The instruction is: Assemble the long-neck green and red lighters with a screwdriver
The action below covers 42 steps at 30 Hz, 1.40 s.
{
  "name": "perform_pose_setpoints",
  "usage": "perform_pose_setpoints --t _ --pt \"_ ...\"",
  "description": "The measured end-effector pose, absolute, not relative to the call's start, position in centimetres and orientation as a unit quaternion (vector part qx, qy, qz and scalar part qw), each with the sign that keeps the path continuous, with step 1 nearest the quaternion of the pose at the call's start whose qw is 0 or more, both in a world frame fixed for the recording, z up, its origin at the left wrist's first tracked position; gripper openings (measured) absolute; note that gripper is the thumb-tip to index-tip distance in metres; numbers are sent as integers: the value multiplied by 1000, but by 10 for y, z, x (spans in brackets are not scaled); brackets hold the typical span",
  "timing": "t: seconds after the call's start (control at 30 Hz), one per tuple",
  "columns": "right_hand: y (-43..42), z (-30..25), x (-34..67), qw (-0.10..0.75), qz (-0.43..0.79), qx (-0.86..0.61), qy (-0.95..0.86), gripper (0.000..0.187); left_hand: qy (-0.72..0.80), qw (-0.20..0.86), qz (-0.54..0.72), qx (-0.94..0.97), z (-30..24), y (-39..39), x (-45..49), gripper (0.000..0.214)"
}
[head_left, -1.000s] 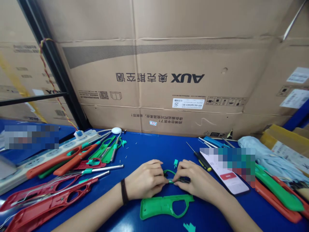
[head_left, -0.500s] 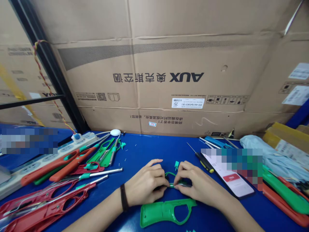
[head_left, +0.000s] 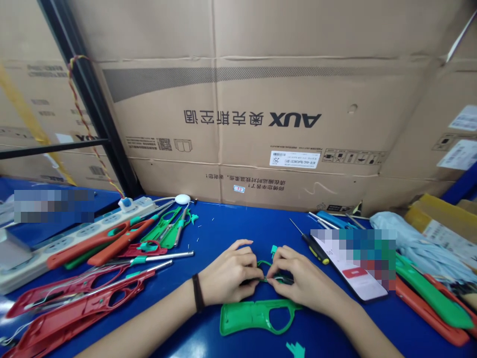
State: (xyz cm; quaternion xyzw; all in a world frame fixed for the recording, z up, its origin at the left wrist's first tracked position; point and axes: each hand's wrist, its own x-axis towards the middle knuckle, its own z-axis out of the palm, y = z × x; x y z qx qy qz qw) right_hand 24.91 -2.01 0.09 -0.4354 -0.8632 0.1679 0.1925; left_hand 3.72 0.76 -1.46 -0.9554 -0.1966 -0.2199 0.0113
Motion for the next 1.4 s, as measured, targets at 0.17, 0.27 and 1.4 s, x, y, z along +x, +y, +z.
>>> perform_pose_setpoints --t 0.17,0.27,1.4 --pt "-20 2 250 199 158 -432 -865 11 -180 12 -242 -953 -17 9 37 15" --pt "-20 2 250 200 164 -435 -863 11 -178 9 -258 -950 -19 9 36 15" --pt "-16 7 259 175 189 -459 -850 8 -195 -39 -269 -942 -21 11 38 13"
